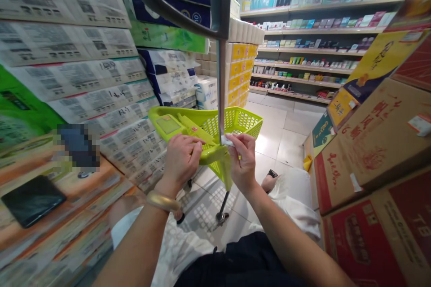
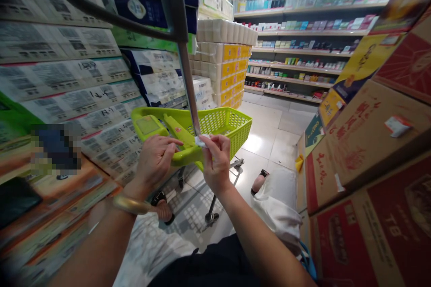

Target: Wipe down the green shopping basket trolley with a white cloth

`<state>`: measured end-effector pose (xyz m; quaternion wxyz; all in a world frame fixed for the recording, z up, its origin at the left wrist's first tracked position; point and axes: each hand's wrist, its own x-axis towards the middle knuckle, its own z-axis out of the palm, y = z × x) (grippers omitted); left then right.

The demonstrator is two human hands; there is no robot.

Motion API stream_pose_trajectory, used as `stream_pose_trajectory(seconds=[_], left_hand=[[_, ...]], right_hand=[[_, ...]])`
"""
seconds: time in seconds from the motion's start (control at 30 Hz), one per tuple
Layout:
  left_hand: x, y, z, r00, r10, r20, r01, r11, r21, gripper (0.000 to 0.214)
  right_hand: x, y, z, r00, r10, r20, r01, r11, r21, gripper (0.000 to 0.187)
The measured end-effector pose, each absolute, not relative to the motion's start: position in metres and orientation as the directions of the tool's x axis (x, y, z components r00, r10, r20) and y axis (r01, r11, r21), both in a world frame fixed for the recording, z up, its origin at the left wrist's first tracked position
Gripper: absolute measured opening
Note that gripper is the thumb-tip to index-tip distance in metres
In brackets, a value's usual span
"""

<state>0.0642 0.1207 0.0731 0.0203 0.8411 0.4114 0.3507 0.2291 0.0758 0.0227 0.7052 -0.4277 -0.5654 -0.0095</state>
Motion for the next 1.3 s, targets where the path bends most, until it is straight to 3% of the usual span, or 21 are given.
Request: stream_pose_trajectory(seconds=[0.1,0.27,0.5,0.63,0.87,1.03,1.13,1.3], left_hand=[[0.063,0.119,0.074,0.439,0.693,0.571,0.669,-0.677,0.307,0.046],[0.068,0.111,0.077,0.494,0.68,0.543,0.675,-0.693,0.254,0.049],[0.071,0.108,0.078,0.49,0.676,0.551,0.648,-0.705,0.288,0.048],[0.072,0.108,0.078,0.497,0.677,0.543,0.648,-0.706,0.286,0.046],[0.071,0.11,0.076,0.502,0.659,0.56,0.655,-0.713,0.25,0.046],[0.071,0.11,0.075,0.497,0.653,0.572,0.658,-0.713,0.243,0.045],[0.071,0.11,0.076,0.497,0.657,0.568,0.657,-0.712,0.249,0.046],[0.069,0.11,0.077,0.502,0.658,0.561,0.64,-0.719,0.271,0.046]], right_hand=[[0.224,0.086,0.023,0.265,0.451,0.852,0.577,0.634,-0.515,0.025],[0.225,0.093,0.028,0.295,0.445,0.846,0.618,0.586,-0.524,0.024],[0.246,0.117,0.131,0.189,0.339,0.922,0.602,0.702,-0.381,0.022],[0.251,0.129,0.168,0.137,0.341,0.93,0.577,0.736,-0.355,0.027],[0.243,0.105,0.08,0.092,0.345,0.934,0.721,0.624,-0.301,0.028],[0.246,0.095,0.039,0.025,0.449,0.893,0.737,0.596,-0.32,0.031],[0.248,0.099,0.066,0.04,0.403,0.914,0.706,0.636,-0.312,0.029],[0.254,0.123,0.16,0.073,0.303,0.95,0.696,0.667,-0.266,0.023]])
